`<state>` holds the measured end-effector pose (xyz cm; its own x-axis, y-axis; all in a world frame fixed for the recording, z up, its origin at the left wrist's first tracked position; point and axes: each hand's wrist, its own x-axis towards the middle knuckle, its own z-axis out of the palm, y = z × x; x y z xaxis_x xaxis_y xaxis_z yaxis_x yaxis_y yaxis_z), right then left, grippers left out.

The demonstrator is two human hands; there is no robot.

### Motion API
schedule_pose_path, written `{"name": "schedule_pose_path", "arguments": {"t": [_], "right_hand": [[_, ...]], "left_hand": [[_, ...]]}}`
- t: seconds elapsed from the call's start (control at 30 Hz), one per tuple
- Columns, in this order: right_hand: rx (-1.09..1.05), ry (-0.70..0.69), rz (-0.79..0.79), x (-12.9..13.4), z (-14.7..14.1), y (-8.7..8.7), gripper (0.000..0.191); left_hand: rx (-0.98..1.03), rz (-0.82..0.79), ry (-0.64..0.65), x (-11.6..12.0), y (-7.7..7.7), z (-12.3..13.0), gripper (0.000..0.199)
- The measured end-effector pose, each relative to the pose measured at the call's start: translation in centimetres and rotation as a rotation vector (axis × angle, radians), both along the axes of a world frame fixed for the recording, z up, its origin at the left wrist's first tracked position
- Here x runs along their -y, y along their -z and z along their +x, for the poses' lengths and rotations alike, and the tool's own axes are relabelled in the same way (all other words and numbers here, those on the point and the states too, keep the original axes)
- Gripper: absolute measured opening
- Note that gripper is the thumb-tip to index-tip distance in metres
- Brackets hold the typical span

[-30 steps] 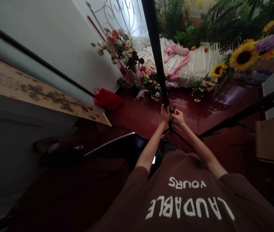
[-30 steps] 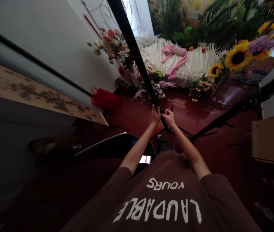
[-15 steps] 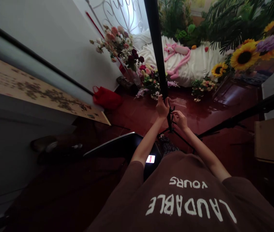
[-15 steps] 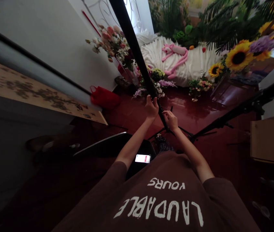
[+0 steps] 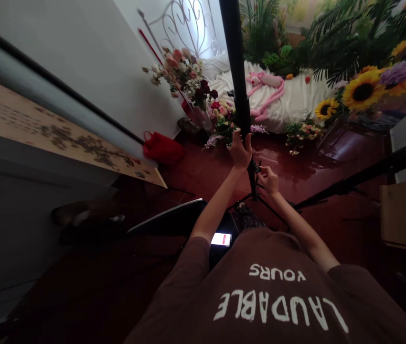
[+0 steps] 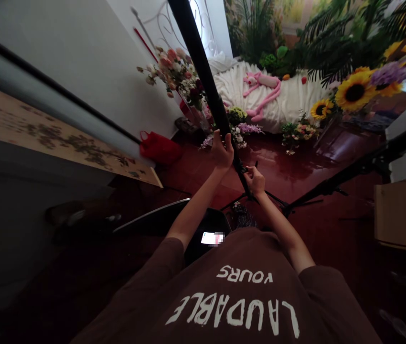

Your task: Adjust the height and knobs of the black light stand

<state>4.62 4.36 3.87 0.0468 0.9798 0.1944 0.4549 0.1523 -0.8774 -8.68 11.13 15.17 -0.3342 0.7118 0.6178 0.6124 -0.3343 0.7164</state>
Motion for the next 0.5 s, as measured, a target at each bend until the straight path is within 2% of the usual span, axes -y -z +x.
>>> {"name": "schedule_pose_path", "arguments": {"t": [0.23,0.5], "right_hand": [[0.048,0.106,-0.123,0.0,-0.6,-1.4,0.033],[-0.465,0.107,-0.471,-0.8,-1.8,-1.8,0.054]], "left_hand": [[0.027,0.002,0.015,0.1,0.0,0.1,0.054],[0.102,0.022,0.043,0.3,0.1,0.4,0.049]]}}
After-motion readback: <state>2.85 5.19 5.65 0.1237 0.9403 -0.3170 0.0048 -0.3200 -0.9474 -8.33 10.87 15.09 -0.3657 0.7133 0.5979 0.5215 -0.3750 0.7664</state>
